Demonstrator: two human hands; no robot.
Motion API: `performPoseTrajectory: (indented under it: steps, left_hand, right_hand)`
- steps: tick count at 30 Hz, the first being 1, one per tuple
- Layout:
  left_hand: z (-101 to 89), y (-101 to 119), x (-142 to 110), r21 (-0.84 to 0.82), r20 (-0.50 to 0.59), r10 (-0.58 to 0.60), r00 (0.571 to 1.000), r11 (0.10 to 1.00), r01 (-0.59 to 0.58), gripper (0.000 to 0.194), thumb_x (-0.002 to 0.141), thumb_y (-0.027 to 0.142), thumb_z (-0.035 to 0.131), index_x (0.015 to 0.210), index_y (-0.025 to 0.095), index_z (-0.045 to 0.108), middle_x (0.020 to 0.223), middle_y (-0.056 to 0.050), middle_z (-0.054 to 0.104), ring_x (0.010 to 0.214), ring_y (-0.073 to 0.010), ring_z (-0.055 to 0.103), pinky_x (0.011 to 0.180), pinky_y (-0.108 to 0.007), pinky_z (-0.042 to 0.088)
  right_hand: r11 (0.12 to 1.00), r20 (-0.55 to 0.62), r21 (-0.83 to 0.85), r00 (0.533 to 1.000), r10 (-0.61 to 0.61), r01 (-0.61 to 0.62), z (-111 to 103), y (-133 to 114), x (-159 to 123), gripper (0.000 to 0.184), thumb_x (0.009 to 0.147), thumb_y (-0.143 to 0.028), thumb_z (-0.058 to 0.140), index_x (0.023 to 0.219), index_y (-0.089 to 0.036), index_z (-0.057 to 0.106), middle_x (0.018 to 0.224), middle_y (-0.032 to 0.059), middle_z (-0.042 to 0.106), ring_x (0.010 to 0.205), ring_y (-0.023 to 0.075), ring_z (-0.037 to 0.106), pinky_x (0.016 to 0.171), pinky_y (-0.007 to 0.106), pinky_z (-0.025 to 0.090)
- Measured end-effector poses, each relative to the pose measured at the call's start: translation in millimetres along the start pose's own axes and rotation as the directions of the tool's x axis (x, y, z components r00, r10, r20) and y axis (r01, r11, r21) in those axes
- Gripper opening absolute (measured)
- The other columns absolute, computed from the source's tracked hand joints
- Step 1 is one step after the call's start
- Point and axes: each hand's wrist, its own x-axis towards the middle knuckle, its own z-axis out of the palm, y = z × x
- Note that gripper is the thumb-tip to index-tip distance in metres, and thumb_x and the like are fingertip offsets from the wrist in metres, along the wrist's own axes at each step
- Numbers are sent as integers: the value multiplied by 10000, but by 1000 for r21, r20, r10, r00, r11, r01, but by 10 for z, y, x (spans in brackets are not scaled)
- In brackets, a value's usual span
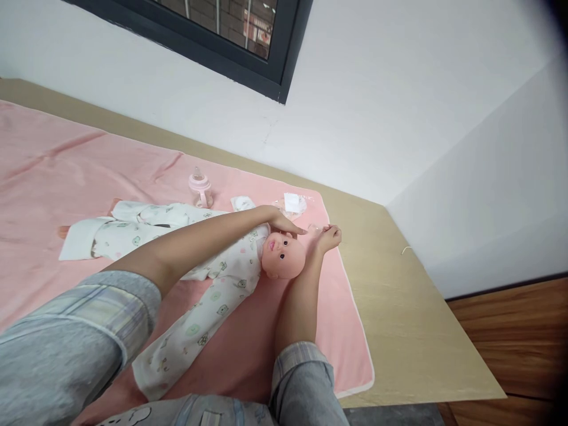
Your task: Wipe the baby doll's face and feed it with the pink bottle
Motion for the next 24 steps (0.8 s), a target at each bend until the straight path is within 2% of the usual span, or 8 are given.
performPoseTrajectory:
  steps: [3, 6, 9, 12, 15, 17, 21, 24]
  left_hand:
    - [-82, 74, -194, 69, -54, 30, 998, 997, -27, 674, 826, 716, 467, 1215, 200, 656, 1154, -131, 684, 1055, -311, 623, 987, -432, 446]
    - [-118, 139, -541, 169, -251, 167, 954, 977, -126, 584, 901, 632, 446, 1307, 230, 569, 1353, -80, 572, 1201, -277, 528, 1074, -388, 346]
    - [-108, 113, -943, 307, -556, 316, 769, 938, -163, 490, 946, 533, 445, 1280, 194, 566, 1312, -80, 584, 1140, -241, 560, 943, -311, 437]
    - [-89, -39, -1319, 284, -796, 279, 537, 956, -76, 433, 938, 459, 484, 1263, 182, 553, 1276, -80, 572, 1034, -203, 583, 879, -287, 471]
    - [-90, -299, -1644, 258, -926, 231, 299, 965, 55, 405, 931, 306, 463, 1309, 165, 504, 1262, -82, 540, 950, -164, 560, 847, -277, 481]
    - [-99, -510, -1824, 178, -973, 147, 180, 969, 171, 455, 886, 214, 466, 1339, 170, 470, 1264, -81, 520, 917, -159, 552, 826, -278, 489]
    - [-118, -968, -2049, -20, -999, -35, 37, 935, 355, 546, 824, 182, 504, 1364, 182, 422, 1259, -63, 511, 884, -152, 565, 851, -296, 496]
    - [-122, -1281, -2092, -132, -985, -165, 45, 903, 410, 587, 800, 188, 540, 1372, 176, 405, 1254, -74, 514, 895, -158, 579, 842, -295, 492]
  right_hand:
    - [999, 9, -39, 1000, -2, 3, -3, 10, -1, 307, 906, -361, 239, 817, -211, 492, 840, 63, 630, 781, 164, 627, 757, 285, 522]
    - [999, -4, -51, 1000, -9, 9, 3, 26, 4, 328, 910, -362, 235, 859, -205, 518, 982, 89, 646, 881, 179, 627, 807, 302, 512]
    - [999, -14, -25, 999, -38, 38, 33, 46, 23, 320, 910, -344, 284, 928, -191, 564, 1099, 91, 638, 1003, 177, 607, 901, 299, 488]
    - [997, 51, 6, 996, -73, 72, 82, 64, 38, 318, 912, -376, 374, 1017, -169, 591, 1140, 92, 638, 1089, 180, 585, 992, 310, 448]
    - [996, 166, -5, 982, -90, 92, 124, 79, 23, 389, 894, -439, 469, 1120, -144, 586, 1228, 118, 608, 1166, 208, 555, 1063, 351, 398]
    - [996, 244, -27, 966, -80, 89, 141, 90, 3, 459, 872, -455, 523, 1201, -137, 559, 1304, 137, 565, 1224, 227, 519, 1096, 373, 365]
    - [994, 327, -97, 945, -18, 52, 154, 120, -22, 550, 840, -456, 574, 1288, -141, 517, 1349, 152, 524, 1255, 257, 482, 1111, 420, 341]
    - [989, 331, -130, 943, -20, 67, 153, 142, -18, 541, 824, -427, 593, 1279, -144, 524, 1332, 153, 530, 1249, 251, 484, 1114, 423, 338]
